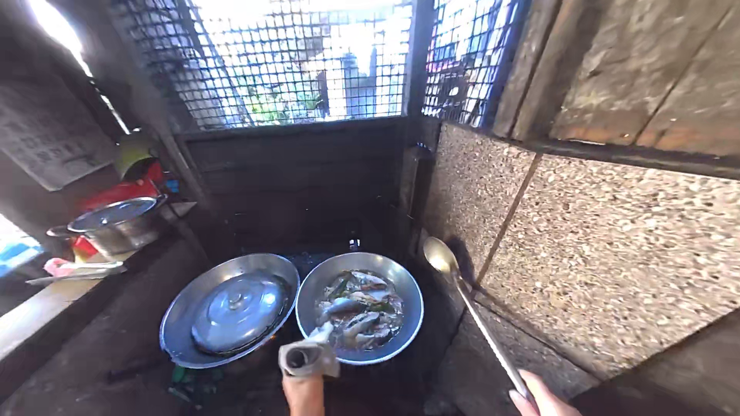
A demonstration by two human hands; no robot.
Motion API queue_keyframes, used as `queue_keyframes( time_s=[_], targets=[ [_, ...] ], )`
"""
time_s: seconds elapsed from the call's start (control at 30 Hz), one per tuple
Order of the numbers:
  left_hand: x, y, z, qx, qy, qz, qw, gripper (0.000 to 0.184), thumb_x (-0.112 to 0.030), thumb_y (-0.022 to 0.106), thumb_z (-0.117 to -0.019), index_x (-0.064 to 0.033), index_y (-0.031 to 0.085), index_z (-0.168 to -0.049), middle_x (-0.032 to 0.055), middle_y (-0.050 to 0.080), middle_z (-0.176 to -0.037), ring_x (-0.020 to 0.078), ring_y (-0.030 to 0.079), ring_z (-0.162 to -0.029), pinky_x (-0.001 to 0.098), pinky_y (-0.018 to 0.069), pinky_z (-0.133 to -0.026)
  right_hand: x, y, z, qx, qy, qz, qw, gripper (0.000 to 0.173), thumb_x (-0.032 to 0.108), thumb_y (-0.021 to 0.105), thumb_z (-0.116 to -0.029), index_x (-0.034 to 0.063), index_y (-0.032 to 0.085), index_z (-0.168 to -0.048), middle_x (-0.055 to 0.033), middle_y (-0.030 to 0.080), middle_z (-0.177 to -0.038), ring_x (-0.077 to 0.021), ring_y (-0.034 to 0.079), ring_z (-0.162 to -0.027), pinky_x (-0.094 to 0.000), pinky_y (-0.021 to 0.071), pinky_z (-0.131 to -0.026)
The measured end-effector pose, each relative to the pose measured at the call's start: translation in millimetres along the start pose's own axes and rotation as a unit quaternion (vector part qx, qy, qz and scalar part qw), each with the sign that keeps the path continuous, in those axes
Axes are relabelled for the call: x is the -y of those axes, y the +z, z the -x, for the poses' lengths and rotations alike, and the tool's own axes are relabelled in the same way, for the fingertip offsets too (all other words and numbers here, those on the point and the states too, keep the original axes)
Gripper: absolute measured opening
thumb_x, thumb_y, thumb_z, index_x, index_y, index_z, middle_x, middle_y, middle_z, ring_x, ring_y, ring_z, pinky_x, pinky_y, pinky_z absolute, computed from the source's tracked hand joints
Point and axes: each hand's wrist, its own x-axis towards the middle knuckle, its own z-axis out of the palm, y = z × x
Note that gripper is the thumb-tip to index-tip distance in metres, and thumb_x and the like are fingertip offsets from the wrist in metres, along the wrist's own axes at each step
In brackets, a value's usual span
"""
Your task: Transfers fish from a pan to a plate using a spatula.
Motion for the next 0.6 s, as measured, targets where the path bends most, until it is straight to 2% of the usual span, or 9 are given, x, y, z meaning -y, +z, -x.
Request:
queue_keyframes(
  time_s=[0.1, 0.17, 0.23, 0.27, 0.33, 0.37, 0.4, 0.5, 0.6],
  targets=[
    [-5.8, 17.7, -36.6, -0.111, -0.014, 0.021, 0.993, 0.044, -0.001, 0.071, -0.0933, 0.0097, 0.052, -0.131, 0.0172, 0.068, -0.104, 0.0172, 0.068, -0.086, 0.036, 0.0592, -0.08, -5.0, 2.7, -57.5, 0.073, 0.052, 0.012, 0.996, 0.05, 0.022, 0.05, -0.1084, -0.006, 0.043, -0.15, -0.0351, 0.067, -0.115, -0.0512, 0.067, -0.109, -0.0649, 0.0497, -0.097],
    [-6.0, 28.6, -41.7, -0.151, -0.008, 0.014, 0.988, 0.057, -0.002, 0.079, -0.0883, 0.0091, 0.051, -0.137, 0.0215, 0.067, -0.119, 0.0223, 0.068, -0.102, 0.0391, 0.0567, -0.093, -8.6, 9.6, -87.8, 0.103, 0.074, 0.014, 0.992, 0.049, 0.022, 0.051, -0.109, -0.002, 0.044, -0.151, -0.0331, 0.066, -0.121, -0.0482, 0.065, -0.115, -0.0614, 0.0487, -0.101],
    [-2.3, 34.4, -47.9, -0.173, 0.006, 0.025, 0.985, 0.06, -0.002, 0.082, -0.0839, 0.0085, 0.052, -0.135, 0.0209, 0.068, -0.116, 0.0217, 0.068, -0.099, 0.0389, 0.0579, -0.091, -13.6, 12.9, -111.1, 0.126, 0.074, 0.016, 0.989, 0.048, 0.024, 0.05, -0.1095, 0.0009, 0.044, -0.151, -0.0314, 0.065, -0.126, -0.0463, 0.063, -0.12, -0.0603, 0.0471, -0.104],
    [-1.6, 34.5, -52.5, -0.179, 0.003, 0.022, 0.984, 0.054, -0.005, 0.081, -0.0872, 0.0077, 0.055, -0.132, 0.0194, 0.069, -0.11, 0.0204, 0.068, -0.092, 0.0388, 0.0581, -0.086, -17.0, 13.2, -118.9, 0.134, 0.061, 0.02, 0.989, 0.047, 0.024, 0.051, -0.1095, 0.0008, 0.046, -0.15, -0.0313, 0.065, -0.126, -0.046, 0.063, -0.12, -0.0605, 0.0467, -0.104],
    [-2.2, 31.8, -64.0, -0.188, -0.01, 0.026, 0.982, 0.03, -0.013, 0.072, -0.0965, 0.0046, 0.061, -0.118, 0.0112, 0.065, -0.082, 0.014, 0.061, -0.064, 0.0334, 0.0553, -0.063, -26.0, 13.9, -129.0, 0.156, 0.035, 0.026, 0.987, 0.046, 0.024, 0.051, -0.1095, 0.001, 0.048, -0.149, -0.0313, 0.064, -0.125, -0.0459, 0.063, -0.119, -0.0618, 0.0466, -0.104],
    [-2.3, 29.9, -69.8, -0.183, -0.01, 0.043, 0.982, 0.021, -0.014, 0.067, -0.0999, 0.0032, 0.062, -0.111, 0.0074, 0.061, -0.071, 0.0117, 0.056, -0.054, 0.0301, 0.0523, -0.052, -29.7, 13.2, -132.3, 0.167, 0.027, 0.022, 0.985, 0.046, 0.025, 0.051, -0.1095, 0.0017, 0.048, -0.149, -0.0314, 0.064, -0.125, -0.0456, 0.063, -0.117, -0.062, 0.047, -0.102],
    [-2.5, 26.8, -73.5, -0.169, -0.009, 0.066, 0.983, 0.018, -0.015, 0.064, -0.1021, 0.0021, 0.061, -0.108, 0.0054, 0.058, -0.066, 0.0107, 0.054, -0.049, 0.0285, 0.0507, -0.048, -33.0, 12.2, -134.7, 0.18, 0.025, 0.018, 0.983, 0.047, 0.026, 0.051, -0.1095, 0.0028, 0.047, -0.15, -0.0312, 0.065, -0.124, -0.0454, 0.065, -0.112, -0.0623, 0.0487, -0.099],
    [-5.0, 20.7, -73.6, -0.144, 0.008, 0.129, 0.981, 0.013, -0.01, 0.061, -0.1023, 0.0007, 0.059, -0.109, 0.003, 0.059, -0.065, 0.0087, 0.056, -0.049, 0.0258, 0.052, -0.047, -40.6, 7.8, -137.8, 0.219, 0.024, -0.01, 0.975, 0.048, 0.028, 0.05, -0.1098, 0.0031, 0.046, -0.151, -0.0304, 0.065, -0.111, -0.0416, 0.066, -0.088, -0.0599, 0.0526, -0.082],
    [-10.1, 13.3, -66.6, -0.145, 0.009, 0.169, 0.975, 0.005, -0.006, 0.06, -0.1017, -0.0008, 0.059, -0.104, 0.0022, 0.06, -0.062, 0.0081, 0.055, -0.046, 0.0246, 0.0511, -0.045, -41.1, 0.8, -130.3, 0.238, 0.03, -0.042, 0.97, 0.047, 0.028, 0.049, -0.1094, 0.0036, 0.047, -0.15, -0.0207, 0.062, -0.095, -0.0292, 0.059, -0.07, -0.05, 0.0522, -0.067]
  ],
)
